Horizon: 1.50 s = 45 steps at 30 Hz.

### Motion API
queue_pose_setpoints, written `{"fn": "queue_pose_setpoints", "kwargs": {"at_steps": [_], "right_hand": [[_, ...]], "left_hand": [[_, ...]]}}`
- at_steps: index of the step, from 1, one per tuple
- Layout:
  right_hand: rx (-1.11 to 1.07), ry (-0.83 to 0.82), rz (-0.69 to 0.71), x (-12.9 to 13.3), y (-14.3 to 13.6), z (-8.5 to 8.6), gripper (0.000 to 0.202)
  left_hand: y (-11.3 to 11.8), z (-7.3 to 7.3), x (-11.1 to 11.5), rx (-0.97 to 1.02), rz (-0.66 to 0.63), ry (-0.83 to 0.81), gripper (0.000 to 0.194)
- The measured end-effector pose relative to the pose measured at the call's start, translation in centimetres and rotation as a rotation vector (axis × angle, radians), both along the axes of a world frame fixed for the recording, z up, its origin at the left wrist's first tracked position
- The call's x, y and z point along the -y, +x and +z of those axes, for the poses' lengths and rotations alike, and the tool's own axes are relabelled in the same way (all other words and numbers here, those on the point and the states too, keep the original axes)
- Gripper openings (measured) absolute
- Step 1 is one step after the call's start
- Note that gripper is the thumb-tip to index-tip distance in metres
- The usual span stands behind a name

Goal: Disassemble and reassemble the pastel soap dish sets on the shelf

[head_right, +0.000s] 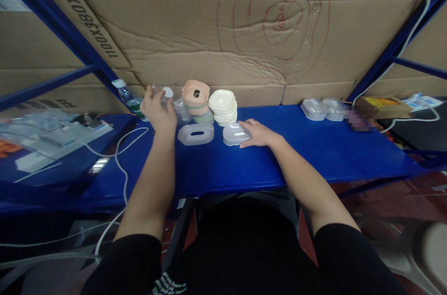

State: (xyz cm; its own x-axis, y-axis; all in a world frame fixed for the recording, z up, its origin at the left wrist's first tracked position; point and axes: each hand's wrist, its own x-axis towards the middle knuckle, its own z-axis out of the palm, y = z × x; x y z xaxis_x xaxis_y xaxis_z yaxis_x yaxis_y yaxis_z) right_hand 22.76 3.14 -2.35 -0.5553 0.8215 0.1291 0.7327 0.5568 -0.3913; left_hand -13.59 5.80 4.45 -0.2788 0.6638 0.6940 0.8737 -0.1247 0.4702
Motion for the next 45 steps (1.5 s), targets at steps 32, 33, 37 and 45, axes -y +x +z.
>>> {"fn": "queue_pose_setpoints", "kwargs": {"at_steps": [32, 33, 37, 45], "right_hand": [[-0.823, 0.015, -0.046, 0.5, -1.0, 2.6, 0.089], [-0.924, -0.075, -0.036, 0.4, -1.3, 2.7, 0.091], [-1.165, -0.341, -0.041, 0.7, -1.5, 3.6, 0.098], [-1.195, -0.36, 0.021, 1.7, -0.7, 5.3, 0.077]], "left_hand": [[8.1, -2.5, 2.3, -0.08, -0.593, 0.298, 0.075], [9.1, -2.7, 2.9, -0.133, -0.652, 0.294, 0.071], [11.2, -3.4, 4.0, -0.201, -0.818, 0.306, 0.051], [10.6, -4.3, 3.3, 0.187, -1.072, 0.122, 0.067]]}}
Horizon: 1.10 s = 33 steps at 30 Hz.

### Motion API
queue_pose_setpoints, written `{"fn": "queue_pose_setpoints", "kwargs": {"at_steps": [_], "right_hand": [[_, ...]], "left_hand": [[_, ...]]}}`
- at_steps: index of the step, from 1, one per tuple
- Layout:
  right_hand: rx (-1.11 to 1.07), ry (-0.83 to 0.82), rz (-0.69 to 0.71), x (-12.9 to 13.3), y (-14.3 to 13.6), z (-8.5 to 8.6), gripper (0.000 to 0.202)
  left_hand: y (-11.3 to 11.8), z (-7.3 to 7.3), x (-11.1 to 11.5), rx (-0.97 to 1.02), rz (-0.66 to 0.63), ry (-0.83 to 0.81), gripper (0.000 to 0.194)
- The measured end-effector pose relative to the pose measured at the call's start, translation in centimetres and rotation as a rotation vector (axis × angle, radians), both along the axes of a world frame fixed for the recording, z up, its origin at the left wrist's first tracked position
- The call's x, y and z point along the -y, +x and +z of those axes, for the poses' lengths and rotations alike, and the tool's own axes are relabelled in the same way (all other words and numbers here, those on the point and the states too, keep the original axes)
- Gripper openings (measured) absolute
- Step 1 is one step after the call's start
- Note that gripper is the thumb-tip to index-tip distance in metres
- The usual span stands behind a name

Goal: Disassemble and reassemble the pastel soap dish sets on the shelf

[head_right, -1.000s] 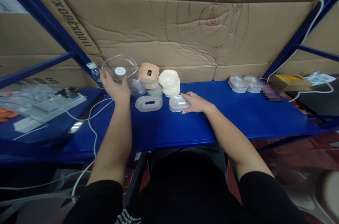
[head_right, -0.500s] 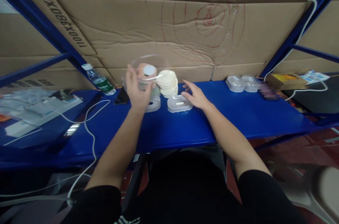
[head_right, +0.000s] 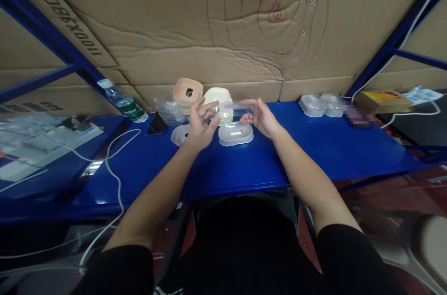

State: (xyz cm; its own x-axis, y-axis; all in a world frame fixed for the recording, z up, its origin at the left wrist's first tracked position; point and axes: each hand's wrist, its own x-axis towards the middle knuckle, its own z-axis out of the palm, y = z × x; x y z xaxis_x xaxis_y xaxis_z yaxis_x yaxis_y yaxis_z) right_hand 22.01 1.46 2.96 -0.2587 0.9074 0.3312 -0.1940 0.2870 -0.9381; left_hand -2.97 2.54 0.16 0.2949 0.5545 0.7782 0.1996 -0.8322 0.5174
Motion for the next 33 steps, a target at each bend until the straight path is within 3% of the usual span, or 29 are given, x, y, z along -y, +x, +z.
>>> {"fn": "queue_pose_setpoints", "kwargs": {"at_steps": [5, 9, 13, 16, 19, 23, 30, 33], "right_hand": [[0.228, 0.186, -0.027, -0.3, -0.1, -1.6, 0.068], [0.342, 0.207, -0.015, -0.8, -0.3, -2.8, 0.072], [0.414, 0.168, 0.003, -1.3, 0.1, -3.2, 0.084], [0.573, 0.276, -0.06, -1.8, 0.8, -3.4, 0.091], [0.74, 0.404, -0.073, -2.2, 1.5, -3.5, 0.089], [0.828, 0.429, -0.032, -2.2, 2.0, -3.7, 0.082], [0.853, 0.486, -0.056, -1.5, 1.4, -3.3, 0.065], [0.845, 0.515, -0.073, -1.4, 1.1, -3.3, 0.064]], "left_hand": [[0.0, 0.1, 0.3, -0.25, -0.046, -0.155, 0.065], [0.3, 0.1, 0.6, -0.508, -0.042, -0.142, 0.084], [0.1, 0.1, 0.5, -0.627, 0.045, -0.164, 0.093], [-0.2, 0.0, 0.4, -0.729, 0.11, -0.212, 0.088], [-0.3, 0.0, 0.5, -0.779, 0.123, -0.22, 0.083], [-0.4, 0.5, 0.8, -0.797, 0.15, -0.207, 0.077], [-1.9, 2.3, 0.9, -0.834, 0.279, -0.322, 0.094], [-2.3, 2.4, 0.8, -0.826, 0.244, -0.34, 0.092]]}}
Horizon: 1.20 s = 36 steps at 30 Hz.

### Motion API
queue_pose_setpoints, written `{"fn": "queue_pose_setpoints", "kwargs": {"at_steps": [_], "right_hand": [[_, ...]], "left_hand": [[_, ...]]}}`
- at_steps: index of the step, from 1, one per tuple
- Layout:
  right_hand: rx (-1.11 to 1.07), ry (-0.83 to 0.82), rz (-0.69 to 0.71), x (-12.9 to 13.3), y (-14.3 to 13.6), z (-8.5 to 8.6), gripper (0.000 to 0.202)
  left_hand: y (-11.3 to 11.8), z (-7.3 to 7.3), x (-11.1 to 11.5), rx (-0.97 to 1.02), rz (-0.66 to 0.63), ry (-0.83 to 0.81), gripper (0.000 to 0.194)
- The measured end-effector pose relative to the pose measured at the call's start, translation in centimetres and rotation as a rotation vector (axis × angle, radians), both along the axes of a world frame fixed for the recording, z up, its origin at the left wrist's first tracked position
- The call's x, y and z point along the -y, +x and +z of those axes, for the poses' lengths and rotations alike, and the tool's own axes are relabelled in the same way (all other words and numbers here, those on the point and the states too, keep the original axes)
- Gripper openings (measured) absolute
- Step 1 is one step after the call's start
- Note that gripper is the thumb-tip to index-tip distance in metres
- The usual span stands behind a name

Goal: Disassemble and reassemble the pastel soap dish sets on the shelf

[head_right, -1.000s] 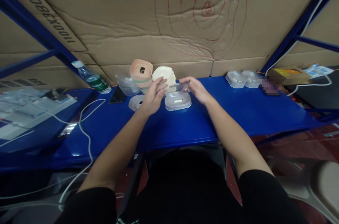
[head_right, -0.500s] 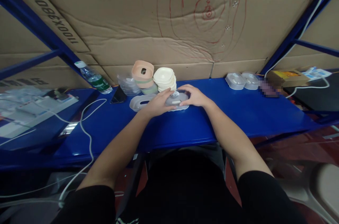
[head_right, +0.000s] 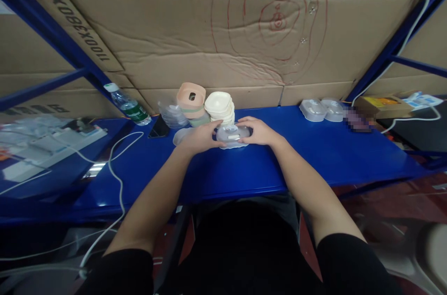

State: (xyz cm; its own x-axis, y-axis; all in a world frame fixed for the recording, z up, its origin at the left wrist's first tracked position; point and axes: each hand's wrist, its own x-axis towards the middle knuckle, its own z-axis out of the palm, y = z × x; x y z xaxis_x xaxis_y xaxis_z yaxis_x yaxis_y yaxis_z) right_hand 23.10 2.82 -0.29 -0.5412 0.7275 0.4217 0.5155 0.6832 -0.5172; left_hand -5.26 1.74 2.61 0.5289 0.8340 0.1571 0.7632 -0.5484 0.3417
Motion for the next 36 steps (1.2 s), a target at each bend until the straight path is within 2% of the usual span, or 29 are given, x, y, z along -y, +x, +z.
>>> {"fn": "queue_pose_setpoints", "kwargs": {"at_steps": [6, 11, 18, 27, 36], "right_hand": [[0.007, 0.022, 0.005, -0.1, -0.1, -0.3, 0.064], [0.039, -0.035, -0.007, -0.3, 0.1, -0.4, 0.08], [0.095, -0.091, -0.022, -0.6, 0.3, -0.8, 0.095], [0.116, -0.277, -0.075, -0.6, 1.1, -0.7, 0.137], [0.187, -0.278, -0.085, -0.5, 1.3, -0.4, 0.135]], "left_hand": [[0.0, -0.6, -0.5, 0.017, -0.092, 0.003, 0.08], [0.1, -0.3, -0.4, -0.005, -0.099, -0.011, 0.063], [0.3, 0.1, -0.2, -0.009, -0.111, -0.039, 0.057], [0.6, -0.4, -0.1, -0.057, -0.095, -0.02, 0.074], [0.6, -1.1, -0.2, -0.064, -0.108, 0.033, 0.071]]}}
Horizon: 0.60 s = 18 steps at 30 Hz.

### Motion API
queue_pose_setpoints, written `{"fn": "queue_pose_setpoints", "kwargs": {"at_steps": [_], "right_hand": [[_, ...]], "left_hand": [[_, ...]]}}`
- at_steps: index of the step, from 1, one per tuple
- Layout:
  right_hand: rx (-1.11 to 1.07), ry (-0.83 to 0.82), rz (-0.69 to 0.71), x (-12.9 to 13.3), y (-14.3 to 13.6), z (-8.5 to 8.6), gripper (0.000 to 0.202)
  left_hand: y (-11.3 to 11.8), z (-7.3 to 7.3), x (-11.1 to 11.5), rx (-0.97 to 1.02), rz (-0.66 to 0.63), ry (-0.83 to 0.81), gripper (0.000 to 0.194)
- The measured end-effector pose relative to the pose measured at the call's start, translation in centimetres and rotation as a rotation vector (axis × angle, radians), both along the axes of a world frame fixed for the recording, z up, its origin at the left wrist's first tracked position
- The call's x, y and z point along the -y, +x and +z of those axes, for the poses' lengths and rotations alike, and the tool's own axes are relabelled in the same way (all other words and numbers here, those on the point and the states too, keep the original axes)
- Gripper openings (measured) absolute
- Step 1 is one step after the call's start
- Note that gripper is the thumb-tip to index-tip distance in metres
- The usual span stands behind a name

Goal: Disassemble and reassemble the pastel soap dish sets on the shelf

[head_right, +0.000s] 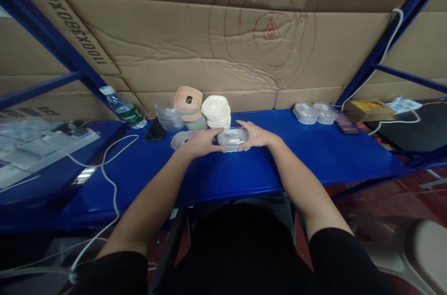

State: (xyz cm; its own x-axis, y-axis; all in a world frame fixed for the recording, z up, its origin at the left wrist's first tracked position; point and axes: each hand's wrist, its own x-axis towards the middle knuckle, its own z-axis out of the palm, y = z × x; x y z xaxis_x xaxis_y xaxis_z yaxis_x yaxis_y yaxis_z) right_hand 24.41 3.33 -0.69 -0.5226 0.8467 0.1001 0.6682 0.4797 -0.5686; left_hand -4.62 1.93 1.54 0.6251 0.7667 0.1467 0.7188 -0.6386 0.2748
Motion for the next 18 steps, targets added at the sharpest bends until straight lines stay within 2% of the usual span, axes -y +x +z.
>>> {"fn": "queue_pose_setpoints", "kwargs": {"at_steps": [5, 8, 10, 14, 18], "right_hand": [[0.034, 0.007, -0.012, -0.4, 0.7, -0.1, 0.128], [0.084, 0.0, -0.049, -1.0, 2.7, -0.1, 0.122], [0.129, -0.009, -0.121, -1.4, 4.6, 0.1, 0.119], [0.249, -0.06, -0.385, -1.6, 8.4, 1.1, 0.12], [0.361, -0.032, -0.812, -1.0, 10.1, 1.9, 0.116]], "left_hand": [[0.3, -0.7, -0.2, 0.025, -0.016, -0.024, 0.081], [0.5, -0.8, 0.0, 0.031, -0.051, -0.027, 0.081], [0.6, -0.7, 0.2, 0.013, -0.061, -0.023, 0.079], [0.7, -0.5, 0.3, -0.036, -0.033, -0.056, 0.077], [0.7, -0.3, 0.4, -0.07, -0.022, -0.088, 0.077]]}}
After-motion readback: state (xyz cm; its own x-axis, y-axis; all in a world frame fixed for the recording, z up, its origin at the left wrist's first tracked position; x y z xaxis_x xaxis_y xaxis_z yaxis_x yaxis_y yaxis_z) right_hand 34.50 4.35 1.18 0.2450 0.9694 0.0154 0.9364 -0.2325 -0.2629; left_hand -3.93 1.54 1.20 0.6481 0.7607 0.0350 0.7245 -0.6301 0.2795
